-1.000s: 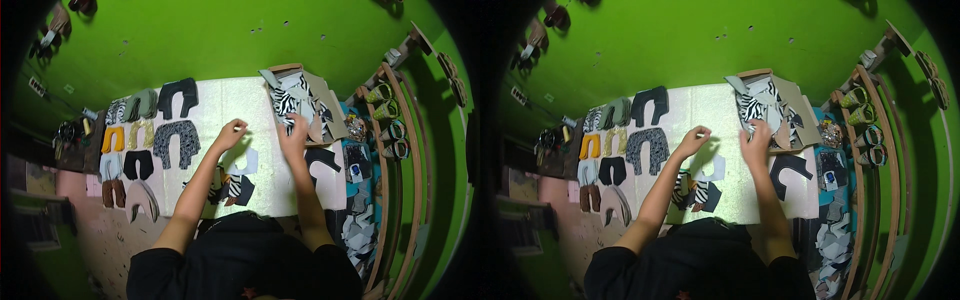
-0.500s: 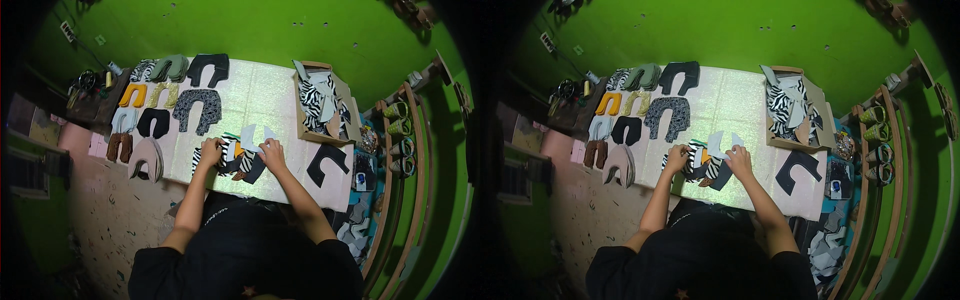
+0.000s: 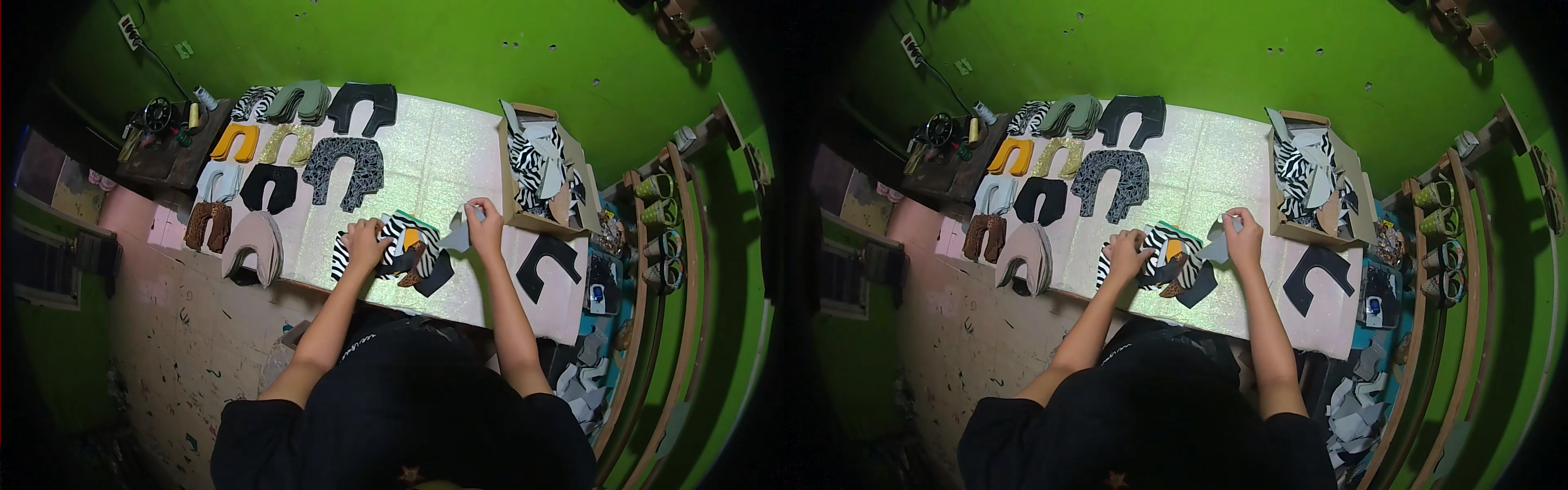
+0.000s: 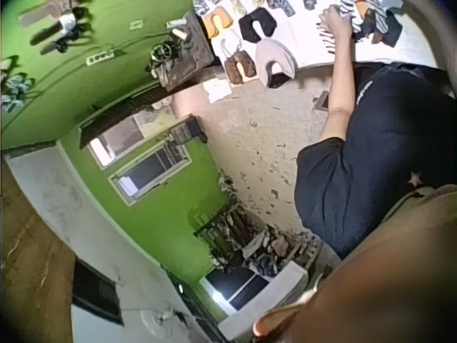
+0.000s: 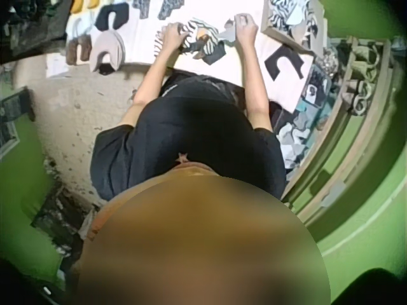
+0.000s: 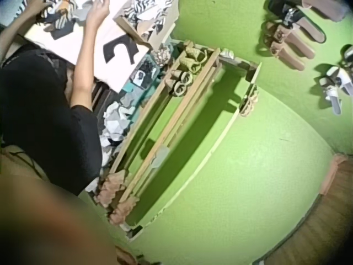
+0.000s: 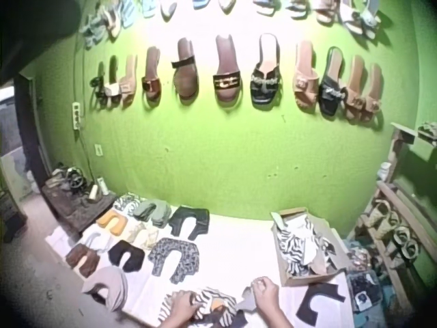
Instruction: Sorting and arranging patterned fabric components for shoe manufacturing on a work table.
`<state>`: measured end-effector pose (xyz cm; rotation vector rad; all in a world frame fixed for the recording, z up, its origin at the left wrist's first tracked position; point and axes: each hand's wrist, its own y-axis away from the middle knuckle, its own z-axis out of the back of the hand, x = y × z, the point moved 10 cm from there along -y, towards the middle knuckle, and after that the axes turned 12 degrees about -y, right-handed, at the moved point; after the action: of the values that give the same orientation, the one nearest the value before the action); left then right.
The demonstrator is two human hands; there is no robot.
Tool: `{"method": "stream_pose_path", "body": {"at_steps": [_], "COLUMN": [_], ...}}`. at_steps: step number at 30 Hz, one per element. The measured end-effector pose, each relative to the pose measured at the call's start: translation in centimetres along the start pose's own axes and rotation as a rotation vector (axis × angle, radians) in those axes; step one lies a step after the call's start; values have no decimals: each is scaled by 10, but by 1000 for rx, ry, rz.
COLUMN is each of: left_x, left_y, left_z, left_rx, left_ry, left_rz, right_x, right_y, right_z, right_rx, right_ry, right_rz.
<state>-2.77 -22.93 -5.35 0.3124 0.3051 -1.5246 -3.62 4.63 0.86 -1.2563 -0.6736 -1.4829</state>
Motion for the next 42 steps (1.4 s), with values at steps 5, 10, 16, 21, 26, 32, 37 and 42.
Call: {"method": "stream_pose_path", "body": {"at_steps": [5, 10, 16, 21, 26, 32, 37, 42], "left_x": [-26, -82, -43, -3, -4, -27, -42, -40], "left_y": [-10, -32, -63, -46, -51, -45, -40, -45], "left_z": [-26, -32, -10, -38, -29, 10, 54, 99], "left_rx": [208, 359, 136, 374, 346, 231, 219, 205], "left_ry": [646, 905, 185, -111, -31, 358, 608, 839], "left_rz": [-115, -239, -260, -191, -253, -495, -575, -452], "right_x": [9, 16, 26, 18, 8, 10, -1, 28], "right_y": [10, 30, 60, 73, 73, 64, 56, 41], "right_z": [25, 54, 72, 59, 37, 23, 14, -2], "right_rx": [-173, -369, -450, -360, -282, -196, -137, 0], "right_ry": [-140, -204, -110, -150, -251, -305, -411, -369], "right_rz": [32, -3, -1, -60, -132, -141, -210, -207]}}
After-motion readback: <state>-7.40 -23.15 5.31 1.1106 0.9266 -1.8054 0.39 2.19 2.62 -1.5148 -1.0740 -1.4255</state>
